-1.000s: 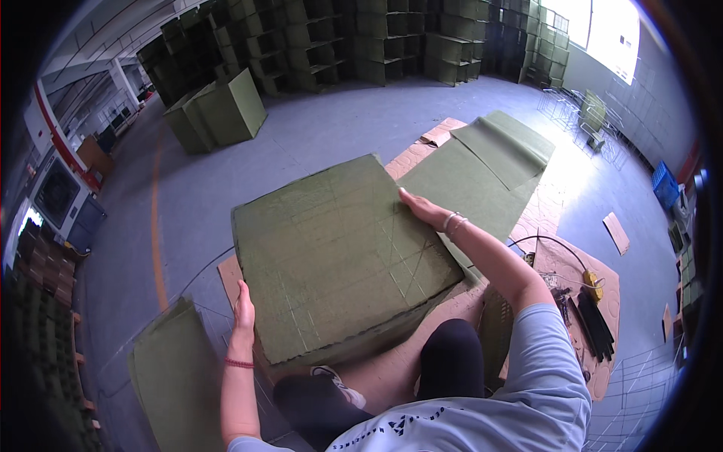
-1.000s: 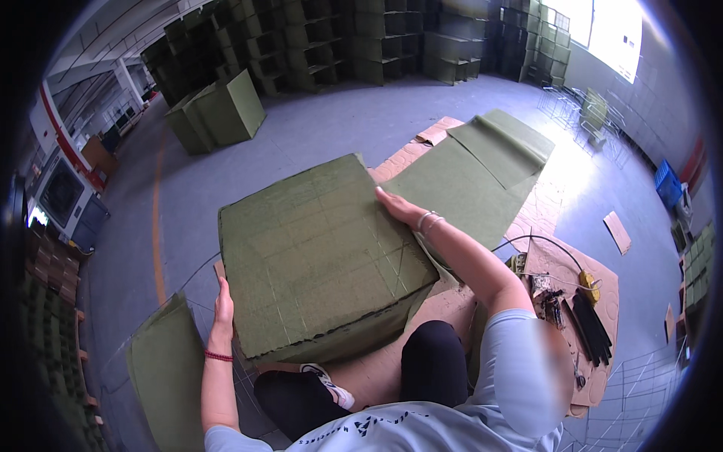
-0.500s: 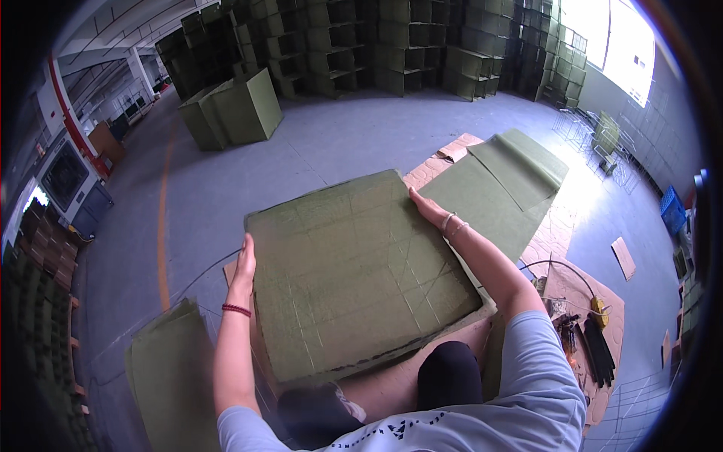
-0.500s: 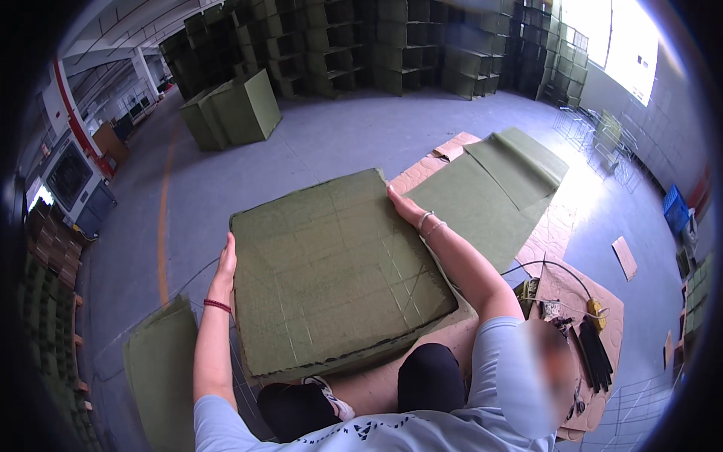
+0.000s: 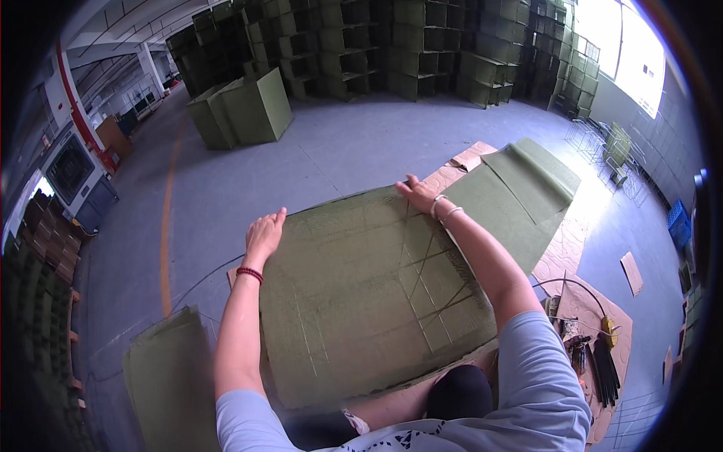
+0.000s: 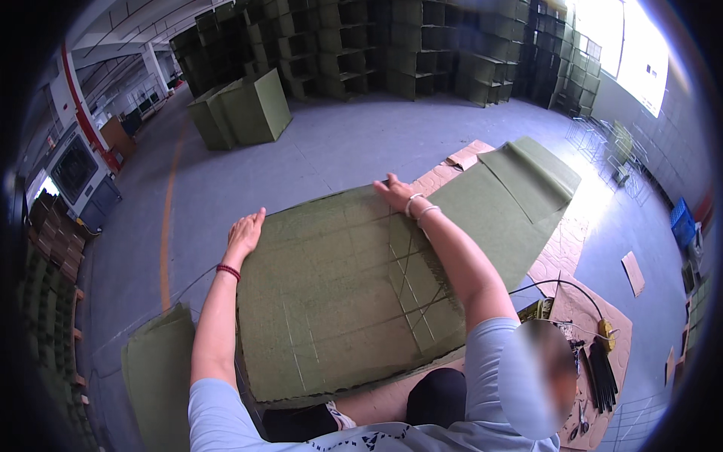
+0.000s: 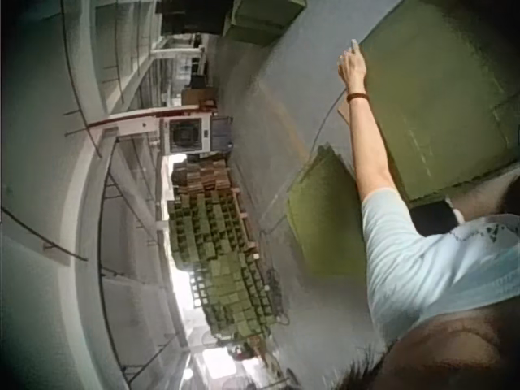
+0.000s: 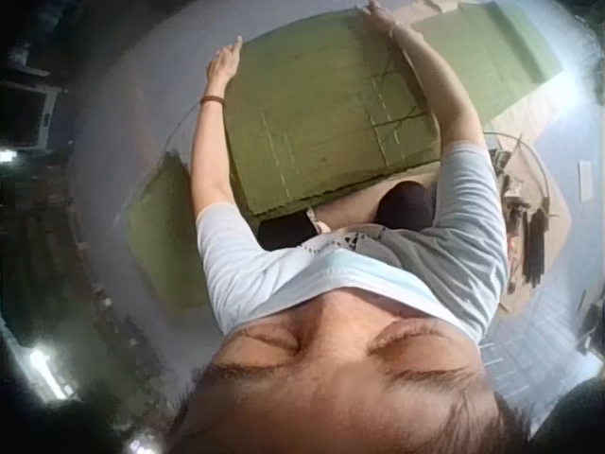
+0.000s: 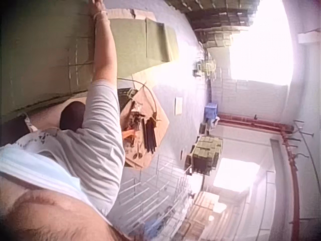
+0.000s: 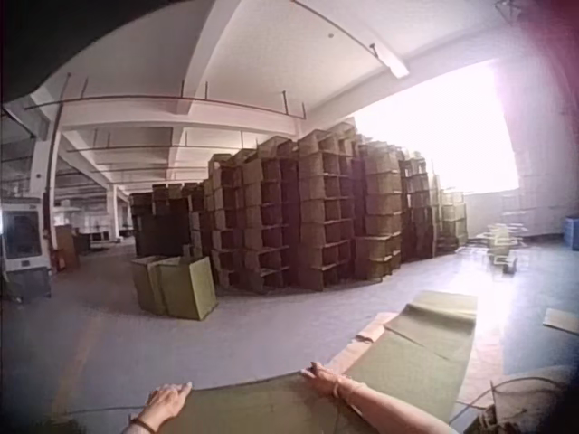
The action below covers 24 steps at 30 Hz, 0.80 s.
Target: Assembling fabric covers onto metal wire frames using a hot glue gun.
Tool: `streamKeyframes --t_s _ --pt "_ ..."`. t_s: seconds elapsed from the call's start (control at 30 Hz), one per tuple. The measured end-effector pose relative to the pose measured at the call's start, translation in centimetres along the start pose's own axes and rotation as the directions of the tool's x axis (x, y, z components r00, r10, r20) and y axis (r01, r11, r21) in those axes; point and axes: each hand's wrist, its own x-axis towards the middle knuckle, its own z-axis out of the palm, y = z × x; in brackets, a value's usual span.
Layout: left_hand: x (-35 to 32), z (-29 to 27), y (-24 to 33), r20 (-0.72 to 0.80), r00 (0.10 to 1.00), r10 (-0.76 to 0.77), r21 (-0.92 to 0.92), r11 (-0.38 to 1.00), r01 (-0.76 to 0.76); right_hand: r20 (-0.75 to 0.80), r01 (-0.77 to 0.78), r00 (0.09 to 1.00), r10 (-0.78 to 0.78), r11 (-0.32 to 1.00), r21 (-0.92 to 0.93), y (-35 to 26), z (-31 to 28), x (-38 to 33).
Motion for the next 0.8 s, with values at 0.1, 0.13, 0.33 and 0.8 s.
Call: streamKeyframes --t_s 0.1,0.13,0.33,0.8 --pt "0.9 -0.6 0.2 -0.006 0.972 -0.234 0.174 0.957 0.232 0.068 -0.138 0.986 0.152 0.975 -0.173 0.0 -1.3 0.5" --pt "1.2 -0.6 0.2 -0.011 0.972 -0.237 0.173 0.957 0.235 0.067 -0.132 0.987 0.146 0.976 -0.174 -0.2 -1.3 0.6" --pt "4.8 3.6 7.5 -0.198 0.901 0.385 -0.307 0.849 -0.430 0.059 0.749 0.605 -0.794 0.543 -0.379 -8.5 4.3 2.5" --pt "1.6 0.5 -1.5 0.034 0.994 -0.103 0.140 0.985 0.097 0.259 0.170 0.965 -0.052 0.872 -0.460 -8.3 1.4 2.3"
